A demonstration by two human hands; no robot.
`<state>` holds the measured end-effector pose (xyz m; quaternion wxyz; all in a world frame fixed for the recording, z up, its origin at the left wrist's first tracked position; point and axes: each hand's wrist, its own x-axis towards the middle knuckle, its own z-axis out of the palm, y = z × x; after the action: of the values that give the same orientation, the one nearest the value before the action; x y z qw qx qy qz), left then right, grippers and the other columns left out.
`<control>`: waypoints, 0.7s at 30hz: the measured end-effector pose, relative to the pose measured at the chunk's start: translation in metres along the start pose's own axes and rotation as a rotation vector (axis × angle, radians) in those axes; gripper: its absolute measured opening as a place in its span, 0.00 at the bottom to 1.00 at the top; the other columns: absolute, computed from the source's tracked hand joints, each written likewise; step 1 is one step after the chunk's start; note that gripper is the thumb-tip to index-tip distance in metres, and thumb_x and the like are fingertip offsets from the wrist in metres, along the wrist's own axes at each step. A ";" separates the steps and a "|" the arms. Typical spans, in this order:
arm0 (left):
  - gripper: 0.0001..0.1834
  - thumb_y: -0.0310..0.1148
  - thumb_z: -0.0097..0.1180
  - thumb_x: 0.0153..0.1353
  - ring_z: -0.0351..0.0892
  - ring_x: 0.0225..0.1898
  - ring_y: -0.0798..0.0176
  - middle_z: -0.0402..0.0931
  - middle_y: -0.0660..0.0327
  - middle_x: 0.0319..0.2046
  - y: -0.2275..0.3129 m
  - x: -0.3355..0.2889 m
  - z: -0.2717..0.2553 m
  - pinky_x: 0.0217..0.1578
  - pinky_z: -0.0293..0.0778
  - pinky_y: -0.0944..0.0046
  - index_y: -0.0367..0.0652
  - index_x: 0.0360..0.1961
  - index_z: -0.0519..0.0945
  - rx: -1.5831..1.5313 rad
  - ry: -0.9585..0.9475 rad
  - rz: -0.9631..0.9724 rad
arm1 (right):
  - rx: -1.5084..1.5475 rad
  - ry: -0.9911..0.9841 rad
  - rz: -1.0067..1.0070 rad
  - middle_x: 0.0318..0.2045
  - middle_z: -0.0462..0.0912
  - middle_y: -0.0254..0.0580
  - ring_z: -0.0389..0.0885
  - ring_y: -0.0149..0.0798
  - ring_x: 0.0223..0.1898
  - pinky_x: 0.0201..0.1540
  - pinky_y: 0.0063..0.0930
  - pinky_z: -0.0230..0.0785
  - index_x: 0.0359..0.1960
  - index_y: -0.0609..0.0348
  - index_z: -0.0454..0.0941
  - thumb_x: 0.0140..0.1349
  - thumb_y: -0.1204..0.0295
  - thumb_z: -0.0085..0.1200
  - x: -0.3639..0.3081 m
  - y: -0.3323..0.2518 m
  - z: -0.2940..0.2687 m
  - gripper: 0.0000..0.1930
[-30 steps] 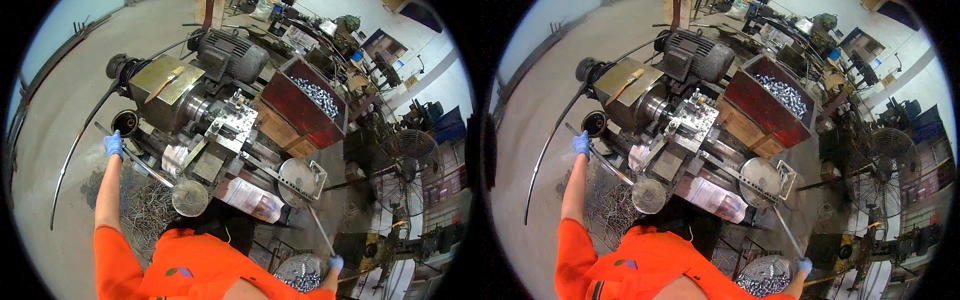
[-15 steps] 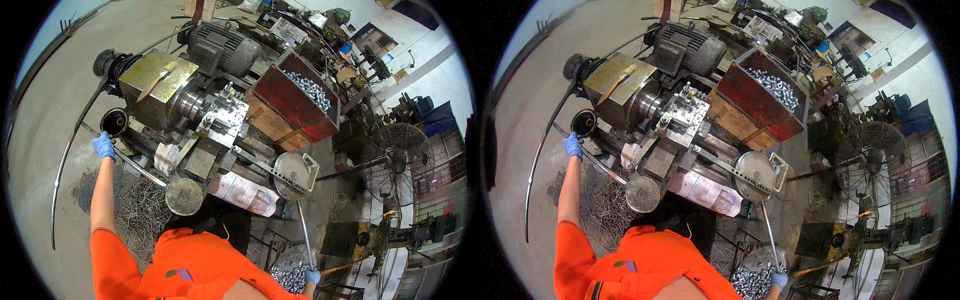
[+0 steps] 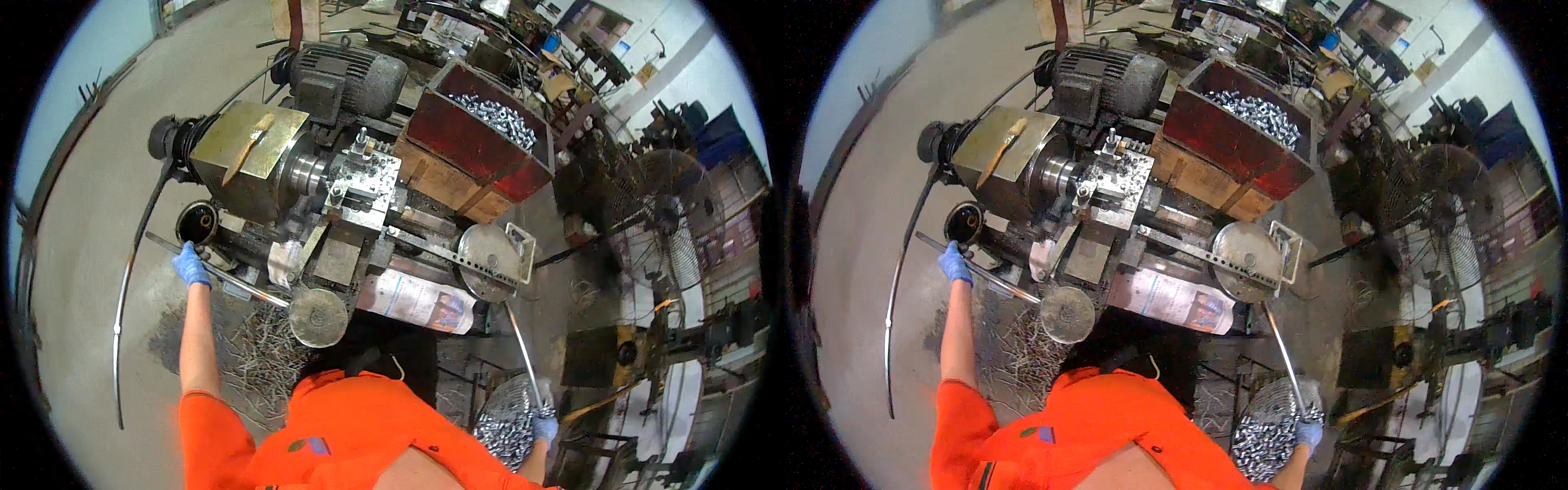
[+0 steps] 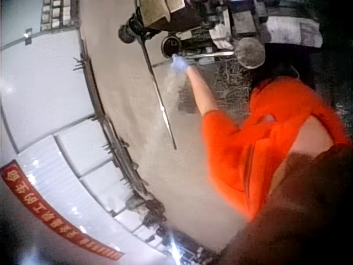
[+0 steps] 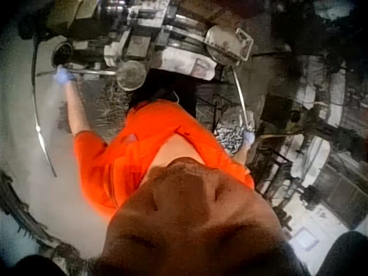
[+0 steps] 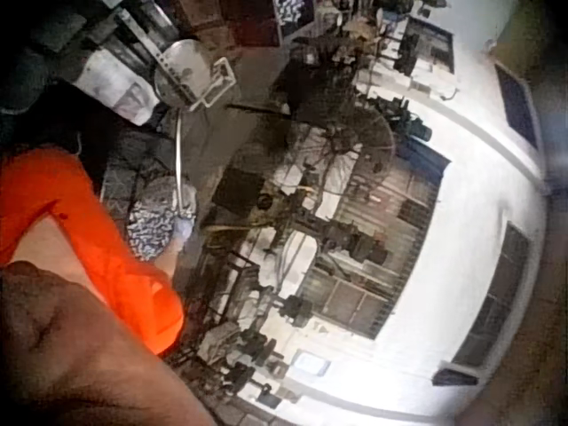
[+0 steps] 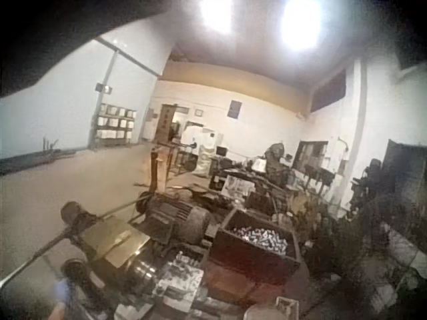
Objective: The person machines metal parts using a lathe, picking up a piece from a bin, securing it in the chuck, and operating the machine controls while wearing gloves.
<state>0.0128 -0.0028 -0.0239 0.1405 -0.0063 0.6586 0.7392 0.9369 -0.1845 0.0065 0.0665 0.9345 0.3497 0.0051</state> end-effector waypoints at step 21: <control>0.06 0.23 0.48 0.51 0.73 0.15 0.61 0.74 0.53 0.20 0.004 -0.012 0.006 0.16 0.74 0.64 0.28 0.25 0.74 -0.145 0.010 -0.032 | -0.011 0.071 0.064 0.29 0.79 0.58 0.78 0.56 0.35 0.41 0.42 0.70 0.25 0.62 0.80 0.45 0.60 0.55 -0.005 0.007 0.018 0.15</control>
<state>0.0249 0.0000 -0.0167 0.1484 -0.0306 0.6037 0.7826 0.9386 -0.1957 -0.0106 0.0589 0.9440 0.3220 0.0423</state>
